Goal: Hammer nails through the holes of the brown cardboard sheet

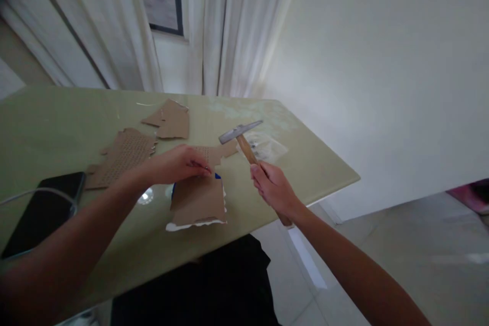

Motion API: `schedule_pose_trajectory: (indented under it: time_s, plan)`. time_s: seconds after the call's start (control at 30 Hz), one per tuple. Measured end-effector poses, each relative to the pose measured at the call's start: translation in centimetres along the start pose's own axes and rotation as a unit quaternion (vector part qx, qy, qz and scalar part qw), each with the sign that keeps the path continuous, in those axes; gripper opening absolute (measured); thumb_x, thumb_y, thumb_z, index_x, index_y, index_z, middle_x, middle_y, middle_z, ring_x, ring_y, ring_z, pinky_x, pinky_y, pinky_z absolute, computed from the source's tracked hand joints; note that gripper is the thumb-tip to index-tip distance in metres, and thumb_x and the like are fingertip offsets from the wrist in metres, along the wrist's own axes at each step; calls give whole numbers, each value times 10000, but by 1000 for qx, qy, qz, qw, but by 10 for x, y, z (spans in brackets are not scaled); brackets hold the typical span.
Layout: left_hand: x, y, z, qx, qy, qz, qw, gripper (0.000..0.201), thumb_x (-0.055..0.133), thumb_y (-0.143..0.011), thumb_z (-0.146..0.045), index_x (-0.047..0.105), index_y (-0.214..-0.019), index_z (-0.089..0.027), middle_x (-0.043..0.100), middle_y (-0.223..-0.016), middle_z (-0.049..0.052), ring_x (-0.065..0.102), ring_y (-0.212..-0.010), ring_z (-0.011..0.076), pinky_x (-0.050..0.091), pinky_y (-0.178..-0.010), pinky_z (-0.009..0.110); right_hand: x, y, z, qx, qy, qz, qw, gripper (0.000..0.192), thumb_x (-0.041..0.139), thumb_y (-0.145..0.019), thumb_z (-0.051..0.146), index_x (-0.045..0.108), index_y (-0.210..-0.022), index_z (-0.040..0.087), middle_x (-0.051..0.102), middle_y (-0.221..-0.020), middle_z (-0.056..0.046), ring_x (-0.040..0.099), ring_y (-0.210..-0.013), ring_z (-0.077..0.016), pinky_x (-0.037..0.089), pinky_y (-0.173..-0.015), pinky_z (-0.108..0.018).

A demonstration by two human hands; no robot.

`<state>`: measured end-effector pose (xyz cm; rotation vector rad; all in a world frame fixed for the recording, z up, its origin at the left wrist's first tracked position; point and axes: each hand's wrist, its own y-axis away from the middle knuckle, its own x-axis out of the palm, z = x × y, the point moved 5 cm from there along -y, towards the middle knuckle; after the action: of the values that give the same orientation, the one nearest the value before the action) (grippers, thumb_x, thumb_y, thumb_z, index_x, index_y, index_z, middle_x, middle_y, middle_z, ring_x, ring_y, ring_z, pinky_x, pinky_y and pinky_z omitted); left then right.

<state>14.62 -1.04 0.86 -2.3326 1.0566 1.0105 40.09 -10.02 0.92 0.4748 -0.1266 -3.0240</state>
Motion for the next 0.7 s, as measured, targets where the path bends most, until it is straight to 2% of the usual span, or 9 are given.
schedule_pose_trajectory:
  time_s: [0.13,0.23,0.3,0.4,0.53,0.7]
  plan:
    - [2,-3,0,22,3,-9,1000,200,721,-959,-257,916,-975,-215,869,-886,44,716,-776,176,447,-716,256,-8,33,30,20,147,49,988,582,584,-1036,777,534,-801,246,420,-614,79,334,-471,-94,266,-415,-237]
    - [3,-4,-3,34,-14,-16,999,196,714,-939,-237,896,-881,-195,811,-767,36,644,-699,164,417,-685,262,-2,39,47,-4,239,88,967,568,539,-1074,722,550,-775,239,472,-641,42,397,-538,-122,304,-478,-260]
    - [2,-4,-5,41,-20,-22,999,202,700,-922,-213,887,-848,-201,795,-741,32,640,-696,169,418,-683,262,2,39,58,-26,280,92,955,551,513,-1096,686,552,-778,238,516,-669,21,436,-583,-140,331,-524,-275]
    - [2,-4,-6,58,-11,-32,998,211,686,-915,-196,894,-882,-219,835,-822,43,689,-756,177,446,-713,251,4,38,68,-48,318,73,944,539,477,-1116,666,537,-785,245,545,-683,10,474,-612,-160,349,-577,-296]
    - [3,-5,-5,69,-8,-28,997,199,700,-920,-225,891,-869,-214,803,-756,29,670,-720,164,433,-693,238,4,35,71,-56,358,79,929,544,470,-1112,670,521,-766,253,532,-664,5,496,-620,-179,343,-593,-312]
    - [3,-6,-3,60,9,-28,998,205,706,-916,-208,910,-914,-229,824,-798,39,670,-723,167,428,-701,248,0,33,72,-61,349,58,933,556,440,-1118,691,514,-779,257,559,-676,3,505,-618,-178,352,-601,-317]
